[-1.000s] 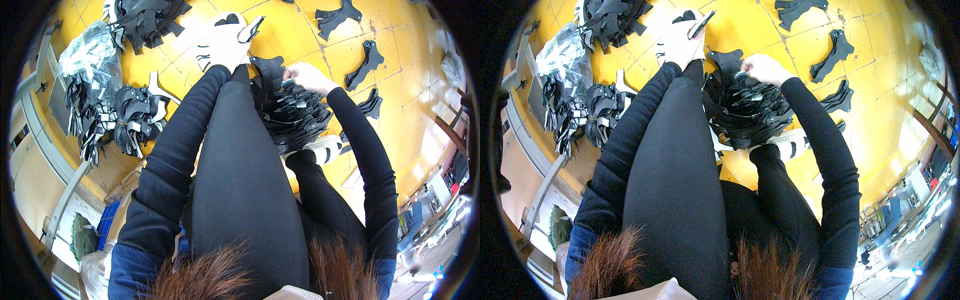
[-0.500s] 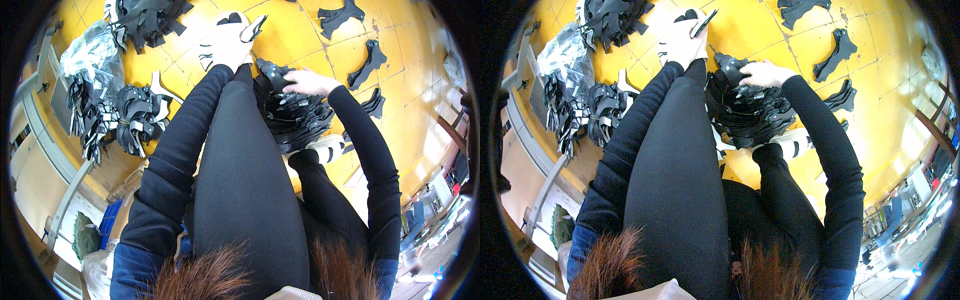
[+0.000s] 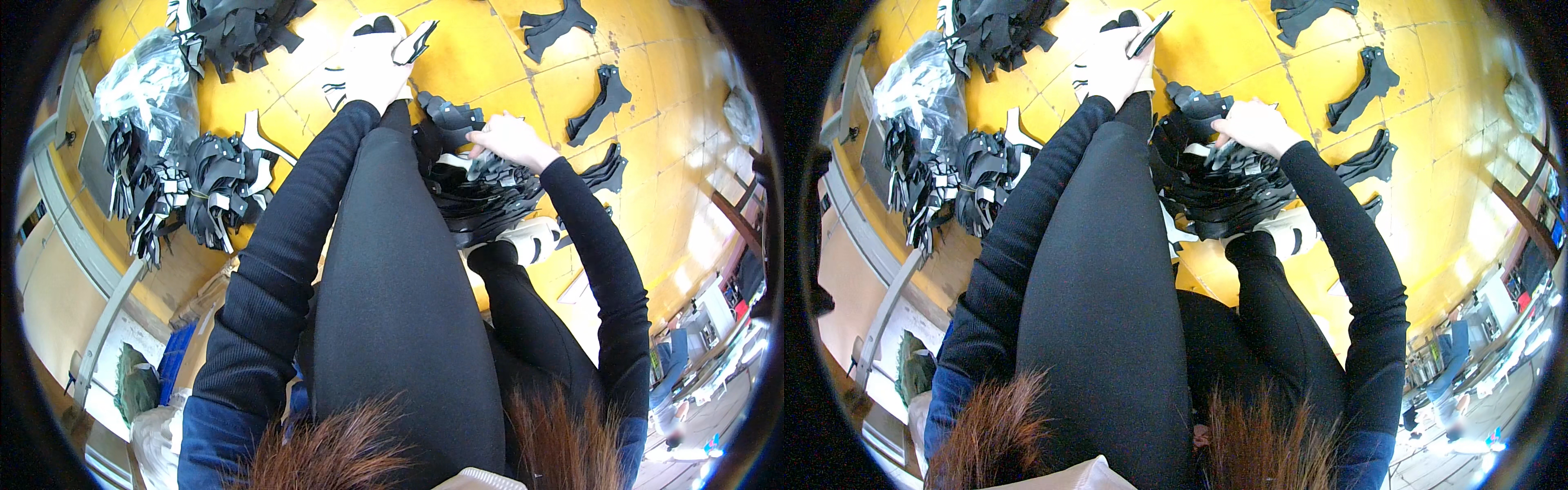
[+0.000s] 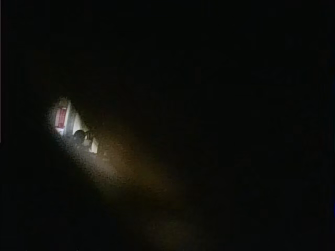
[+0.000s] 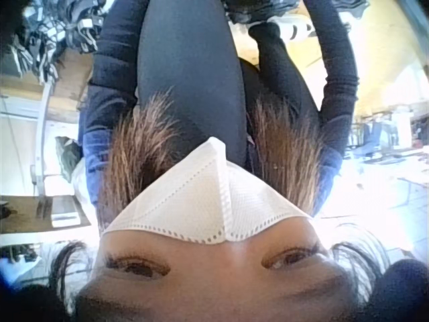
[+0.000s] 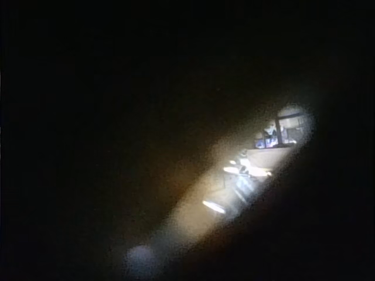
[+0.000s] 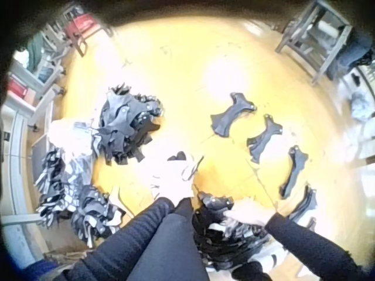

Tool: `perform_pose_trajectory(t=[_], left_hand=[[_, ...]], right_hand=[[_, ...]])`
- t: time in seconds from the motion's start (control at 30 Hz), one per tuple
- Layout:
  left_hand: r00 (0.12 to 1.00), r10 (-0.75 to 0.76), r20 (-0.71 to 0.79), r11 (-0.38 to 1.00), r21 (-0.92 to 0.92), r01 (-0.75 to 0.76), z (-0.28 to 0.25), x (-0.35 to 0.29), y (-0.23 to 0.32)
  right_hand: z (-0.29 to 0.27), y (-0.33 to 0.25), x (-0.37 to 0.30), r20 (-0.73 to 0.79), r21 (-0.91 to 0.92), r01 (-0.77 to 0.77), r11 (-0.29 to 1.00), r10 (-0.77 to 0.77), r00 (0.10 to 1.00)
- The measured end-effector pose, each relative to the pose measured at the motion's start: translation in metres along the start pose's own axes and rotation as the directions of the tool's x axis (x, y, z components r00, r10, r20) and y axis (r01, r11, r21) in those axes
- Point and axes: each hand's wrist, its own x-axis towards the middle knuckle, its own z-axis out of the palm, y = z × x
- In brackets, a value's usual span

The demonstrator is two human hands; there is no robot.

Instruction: The person sits on the floor and sorts black rubber parts by picking them up, inspecting them, and placing them into a pile. The person handles the parts one at a time, occasionally moving them between hands.

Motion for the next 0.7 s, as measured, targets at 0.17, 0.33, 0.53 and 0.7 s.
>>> perform_pose_trajectory(t=[0.17,0.33,0.53,0.7], left_hand=[[0.994,-0.086,0.066,0.993,-0.071,0.091,0.003,-0.003,-0.001],[0.998,-0.057,0.029,0.997,-0.053,0.058,0.002,-0.002,0.001],[0.999,-0.04,0.014,0.999,-0.034,0.04,0.001,-0.002,-0.001],[0.998,-0.038,0.039,0.999,-0.037,0.04,0.001,-0.001,0.0]], right_hand=[[0.014,0.014,0.019,-0.263,-0.041,0.004,0.999,-0.015,0.965],[0.026,0.024,0.022,-0.384,-0.252,0.193,0.948,-0.281,0.88],[0.009,0.013,0.008,-0.118,-0.091,0.068,0.994,-0.079,0.99],[0.017,0.016,0.002,-0.151,-0.27,0.144,0.952,-0.189,0.97]])
